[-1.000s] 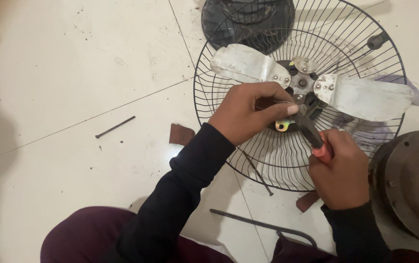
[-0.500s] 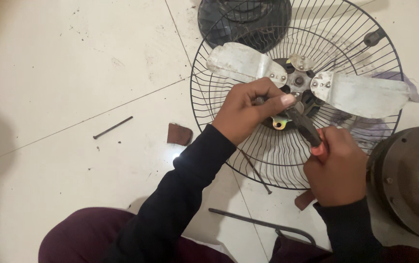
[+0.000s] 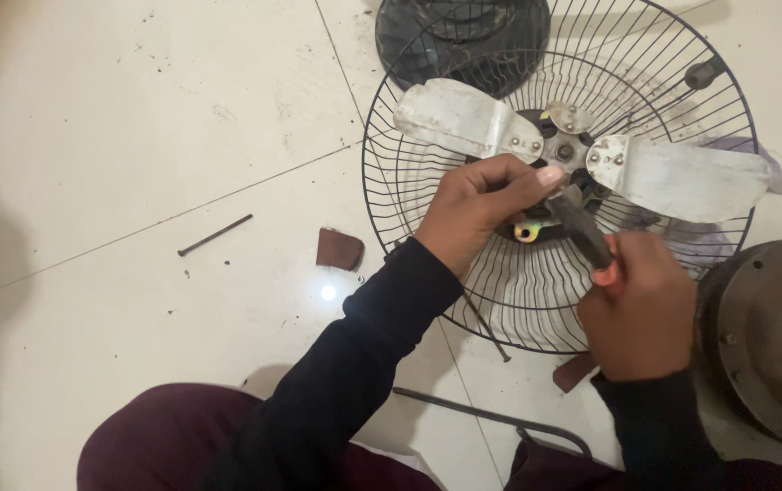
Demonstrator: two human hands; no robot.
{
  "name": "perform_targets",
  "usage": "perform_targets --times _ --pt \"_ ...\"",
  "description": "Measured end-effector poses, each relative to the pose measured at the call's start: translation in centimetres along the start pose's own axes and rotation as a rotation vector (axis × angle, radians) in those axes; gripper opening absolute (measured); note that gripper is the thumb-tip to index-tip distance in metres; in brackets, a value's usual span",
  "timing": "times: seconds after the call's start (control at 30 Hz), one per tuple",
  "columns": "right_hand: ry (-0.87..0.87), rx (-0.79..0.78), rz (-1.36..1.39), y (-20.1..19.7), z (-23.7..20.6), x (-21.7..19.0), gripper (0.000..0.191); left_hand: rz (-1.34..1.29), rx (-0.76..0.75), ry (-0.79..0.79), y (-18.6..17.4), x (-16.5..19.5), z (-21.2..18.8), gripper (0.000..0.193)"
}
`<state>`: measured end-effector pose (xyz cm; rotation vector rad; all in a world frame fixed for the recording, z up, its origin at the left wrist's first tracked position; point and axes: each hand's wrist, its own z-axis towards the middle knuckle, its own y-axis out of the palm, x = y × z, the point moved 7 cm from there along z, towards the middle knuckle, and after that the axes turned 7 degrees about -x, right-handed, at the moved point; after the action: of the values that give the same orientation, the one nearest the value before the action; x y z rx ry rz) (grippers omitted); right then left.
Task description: The person sits on the floor working on a pedestal fan lying face-up. They loosen the central nut holding the fan blades by hand, then use pliers to grip and turn the nut while steadying the blade assembly, working on the blade hub throughout the clip.
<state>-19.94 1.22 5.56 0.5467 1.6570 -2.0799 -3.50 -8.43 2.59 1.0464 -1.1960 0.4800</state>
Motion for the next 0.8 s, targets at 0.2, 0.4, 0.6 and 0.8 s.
perform_targets --times 0.2,0.4,0.6,0.8 --pt "-0.317 0.019 -0.065 -1.6 0.6 -2.3 0.022 0.175 0.007 0.032 -1.5 1.2 0.5 0.032" --pt "0.498 -0.293 0.582 1.0 0.4 2.8 0.035 0.041 0.141 -0.093 -3.5 0.6 0.3 0.031" --pt "0.523 -0.211 1.173 -0.2 0.4 2.9 0.046 -0.016 0.132 -0.151 -3.5 -0.5 0.4 0.033" --pt "0.604 -0.312 1.141 0.2 0.2 2.4 0.046 -0.003 0.078 -0.168 -3.3 -1.1 0.6 0.031"
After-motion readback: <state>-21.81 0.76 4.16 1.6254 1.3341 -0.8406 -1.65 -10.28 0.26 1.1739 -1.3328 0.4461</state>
